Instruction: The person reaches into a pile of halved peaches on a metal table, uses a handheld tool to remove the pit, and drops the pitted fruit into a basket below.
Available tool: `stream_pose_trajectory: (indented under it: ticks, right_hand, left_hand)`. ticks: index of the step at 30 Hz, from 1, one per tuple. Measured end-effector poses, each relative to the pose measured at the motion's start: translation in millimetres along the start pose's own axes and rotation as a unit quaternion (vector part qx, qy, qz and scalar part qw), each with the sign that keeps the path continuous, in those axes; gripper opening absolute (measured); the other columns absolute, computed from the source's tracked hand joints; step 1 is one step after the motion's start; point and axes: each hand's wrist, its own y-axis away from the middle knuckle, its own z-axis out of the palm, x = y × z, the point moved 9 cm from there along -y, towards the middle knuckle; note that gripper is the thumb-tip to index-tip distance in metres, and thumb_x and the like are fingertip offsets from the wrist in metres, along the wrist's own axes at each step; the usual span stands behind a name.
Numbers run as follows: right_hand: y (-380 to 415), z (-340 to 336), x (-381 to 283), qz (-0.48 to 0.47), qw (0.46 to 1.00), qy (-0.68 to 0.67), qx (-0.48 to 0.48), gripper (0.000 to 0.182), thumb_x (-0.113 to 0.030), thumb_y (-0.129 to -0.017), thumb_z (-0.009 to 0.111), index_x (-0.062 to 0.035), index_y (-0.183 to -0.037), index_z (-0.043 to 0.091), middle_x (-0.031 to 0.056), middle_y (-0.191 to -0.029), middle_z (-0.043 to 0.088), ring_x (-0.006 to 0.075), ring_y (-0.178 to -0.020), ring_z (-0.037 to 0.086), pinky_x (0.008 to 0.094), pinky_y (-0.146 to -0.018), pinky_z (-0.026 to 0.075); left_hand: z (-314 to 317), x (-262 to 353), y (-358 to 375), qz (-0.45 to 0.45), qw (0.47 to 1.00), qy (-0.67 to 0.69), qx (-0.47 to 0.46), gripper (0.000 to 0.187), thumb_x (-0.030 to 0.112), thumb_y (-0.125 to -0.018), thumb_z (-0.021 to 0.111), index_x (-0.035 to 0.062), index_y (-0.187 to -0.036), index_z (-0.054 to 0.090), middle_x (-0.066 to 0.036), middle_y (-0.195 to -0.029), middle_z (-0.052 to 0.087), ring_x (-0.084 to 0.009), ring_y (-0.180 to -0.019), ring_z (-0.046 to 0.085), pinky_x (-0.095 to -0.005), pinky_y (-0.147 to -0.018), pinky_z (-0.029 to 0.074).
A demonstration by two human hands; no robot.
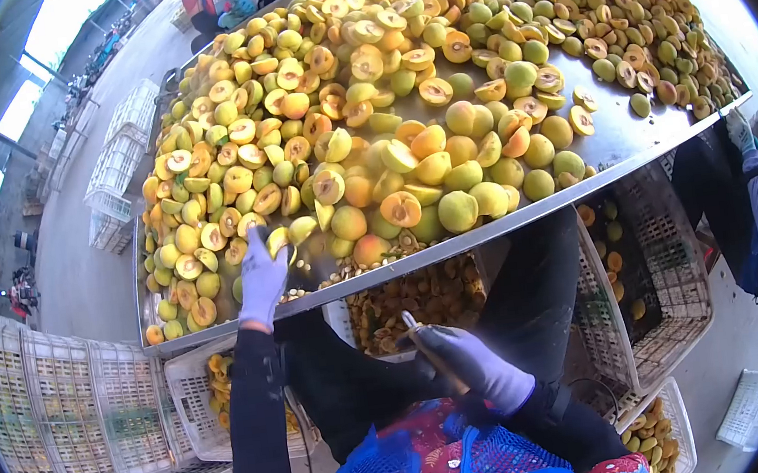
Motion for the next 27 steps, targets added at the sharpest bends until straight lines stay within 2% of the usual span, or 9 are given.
stream_pose_trajectory:
  ticks: [3, 4, 6, 9, 10, 13, 17, 22, 27]
  right_hand:
    - [3, 6, -22, -0.129, 0.965, 0.229, 0.006, 0.043, -0.034, -0.103, 0.05, -0.0027, -0.131, 0.053, -0.0001, -0.078, 0.058, 0.0095, -0.068, 0.054, 0.0267, -0.061, 0.044]
    - [2, 12, -31, -0.172, 0.943, 0.283, 0.021, 0.041, -0.032, -0.102, 0.051, -0.0023, -0.13, 0.054, 0.0013, -0.077, 0.058, 0.0107, -0.068, 0.054, 0.0293, -0.063, 0.046]
    - [9, 30, -48, -0.21, 0.893, 0.394, 0.052, 0.031, -0.02, -0.099, 0.054, -0.0014, -0.124, 0.052, 0.0121, -0.075, 0.062, 0.0233, -0.067, 0.062, 0.0411, -0.066, 0.048]
    - [20, 62, -71, -0.29, 0.817, 0.495, 0.06, 0.021, -0.012, -0.096, 0.055, -0.0009, -0.113, 0.051, 0.0213, -0.075, 0.063, 0.0407, -0.071, 0.064, 0.0443, -0.059, 0.048]
    - [22, 65, -70, -0.325, 0.789, 0.517, 0.072, 0.019, -0.013, -0.094, 0.057, 0.0002, -0.106, 0.049, 0.0192, -0.069, 0.061, 0.0408, -0.063, 0.062, 0.0478, -0.053, 0.046]
    - [22, 59, -58, -0.271, 0.782, 0.553, 0.09, 0.021, -0.012, -0.094, 0.058, -0.0005, -0.108, 0.047, 0.0223, -0.072, 0.06, 0.0436, -0.069, 0.062, 0.0492, -0.057, 0.046]
    - [26, 54, -48, -0.235, 0.789, 0.561, 0.09, 0.023, -0.015, -0.093, 0.058, 0.0001, -0.107, 0.047, 0.0221, -0.071, 0.059, 0.0439, -0.067, 0.06, 0.0504, -0.057, 0.045]
    - [42, 66, -51, -0.276, 0.741, 0.608, 0.078, 0.021, -0.018, -0.095, 0.056, 0.0, -0.105, 0.05, 0.0231, -0.073, 0.059, 0.0432, -0.071, 0.06, 0.0486, -0.06, 0.044]
    - [34, 46, -40, -0.085, 0.959, 0.269, 0.015, 0.024, -0.021, -0.099, 0.05, 0.0023, -0.103, 0.055, 0.0205, -0.078, 0.059, 0.0375, -0.074, 0.062, 0.0433, -0.062, 0.045]
  left_hand:
    - [-12, 4, 51, -0.175, 0.882, 0.437, -0.009, 0.054, 0.015, -0.086, 0.07, 0.0063, -0.133, 0.045, -0.015, -0.104, 0.062, -0.0232, -0.074, 0.065, -0.0302, -0.053, 0.054]
    - [-16, 20, 67, -0.176, 0.868, 0.463, -0.038, 0.051, 0.014, -0.087, 0.069, 0.0071, -0.132, 0.046, -0.012, -0.101, 0.062, -0.0179, -0.071, 0.064, -0.0248, -0.047, 0.05]
    - [-13, 44, 101, -0.227, 0.824, 0.51, -0.097, 0.044, 0.013, -0.087, 0.069, 0.0074, -0.127, 0.051, -0.008, -0.096, 0.062, -0.0131, -0.072, 0.064, -0.0204, -0.048, 0.05]
    - [-1, 68, 135, -0.223, 0.783, 0.577, -0.06, 0.038, 0.033, -0.1, 0.055, 0.0045, -0.125, 0.053, -0.011, -0.108, 0.065, -0.0159, -0.087, 0.066, -0.0273, -0.073, 0.056]
    - [-11, 94, 137, -0.207, 0.81, 0.543, -0.077, 0.062, 0.052, -0.104, 0.034, -0.0034, -0.113, 0.06, -0.01, -0.096, 0.065, -0.0154, -0.083, 0.063, -0.0273, -0.073, 0.052]
    - [-9, 124, 147, -0.169, 0.797, 0.567, -0.121, 0.063, 0.051, -0.105, 0.027, -0.0022, -0.112, 0.06, -0.009, -0.092, 0.066, -0.0159, -0.08, 0.064, -0.0273, -0.072, 0.052]
    - [-1, 123, 160, -0.175, 0.821, 0.539, -0.071, 0.055, 0.045, -0.106, 0.033, -0.001, -0.111, 0.062, -0.009, -0.09, 0.067, -0.0172, -0.083, 0.064, -0.0299, -0.076, 0.051]
    - [-13, 136, 161, -0.107, 0.882, 0.458, -0.017, 0.024, 0.01, -0.1, 0.045, -0.0012, -0.11, 0.063, -0.012, -0.093, 0.068, -0.0203, -0.085, 0.066, -0.0315, -0.079, 0.052]
    - [-27, 160, 163, -0.061, 0.937, 0.342, 0.027, 0.024, 0.012, -0.099, 0.044, -0.0004, -0.109, 0.063, -0.012, -0.094, 0.068, -0.0215, -0.087, 0.066, -0.0323, -0.08, 0.051]
